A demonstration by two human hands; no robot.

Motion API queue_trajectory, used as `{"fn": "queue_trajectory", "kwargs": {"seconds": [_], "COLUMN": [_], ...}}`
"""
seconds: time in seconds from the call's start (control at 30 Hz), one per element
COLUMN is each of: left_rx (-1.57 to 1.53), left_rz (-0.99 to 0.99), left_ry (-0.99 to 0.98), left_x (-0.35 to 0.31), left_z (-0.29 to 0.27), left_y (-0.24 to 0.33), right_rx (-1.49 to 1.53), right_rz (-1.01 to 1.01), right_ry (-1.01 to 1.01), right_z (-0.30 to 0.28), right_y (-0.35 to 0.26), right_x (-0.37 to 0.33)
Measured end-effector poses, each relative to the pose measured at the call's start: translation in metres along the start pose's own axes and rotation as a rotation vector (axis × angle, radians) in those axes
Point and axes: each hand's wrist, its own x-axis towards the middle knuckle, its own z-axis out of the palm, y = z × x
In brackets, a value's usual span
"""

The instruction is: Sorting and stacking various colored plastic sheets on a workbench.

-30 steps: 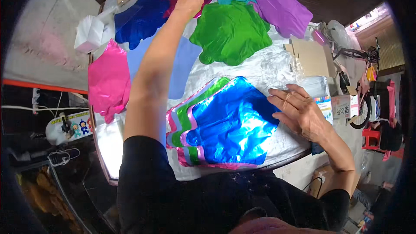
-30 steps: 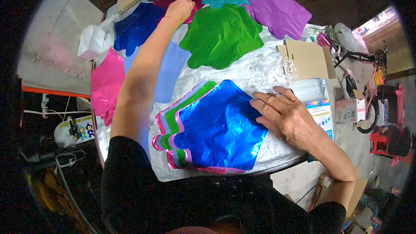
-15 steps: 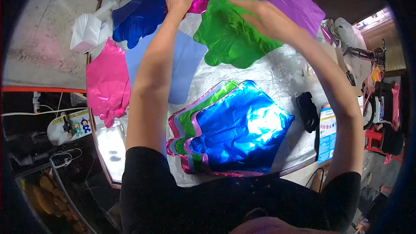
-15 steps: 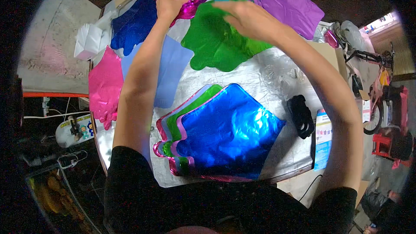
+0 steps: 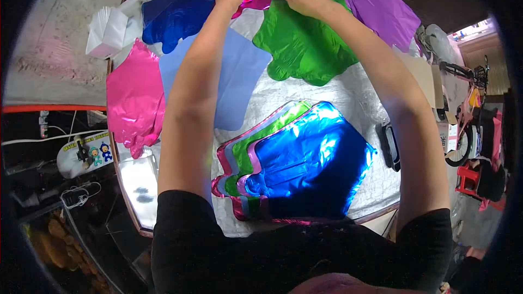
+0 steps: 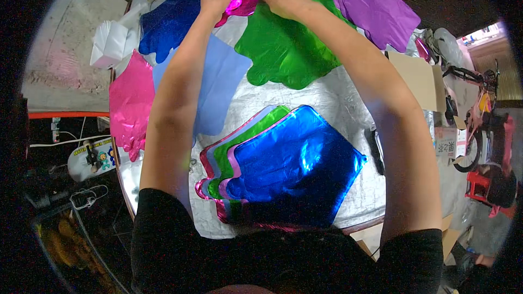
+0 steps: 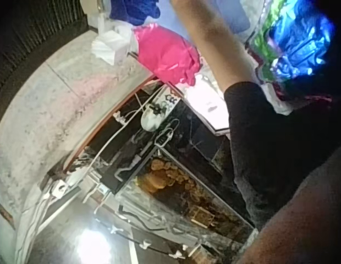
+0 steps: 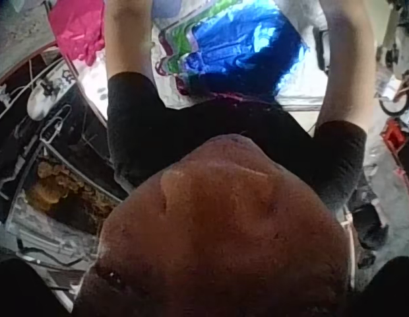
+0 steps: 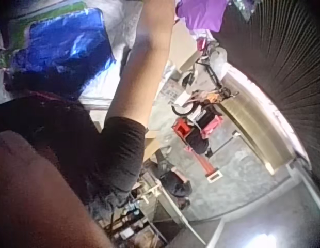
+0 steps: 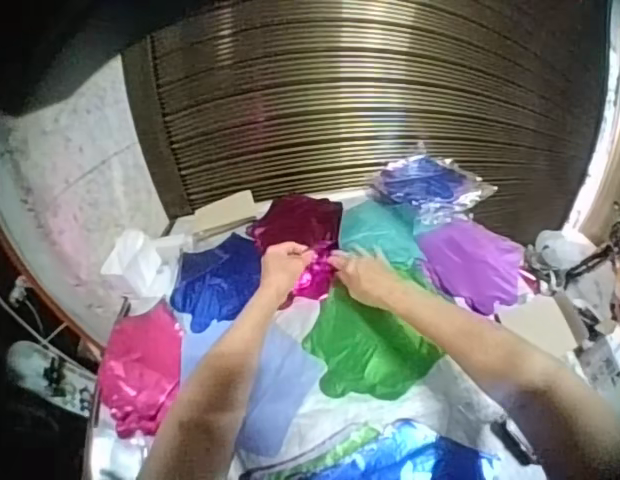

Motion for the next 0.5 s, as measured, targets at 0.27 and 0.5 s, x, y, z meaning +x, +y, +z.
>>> {"fn": "queue_trajectory", "kwargs": {"seconds": [0.27,0.5], "left_rx": [0.51,0.175], "left_rz": [0.259,0.5], "left_ry": [0.081,0.578], "left_x": [0.036,0.095], "left_z": [-0.025,-0.107], "left_y": [0.037,0.146], "right_rx": [0.023,0.06], "right_rz": [0.175,0.212], "right_ry": [-0.122,-0.111], "right_z": [-0.007,0.0], "right_y": [-0.035,-0.013], "right_x": [0.018,0.014]}}
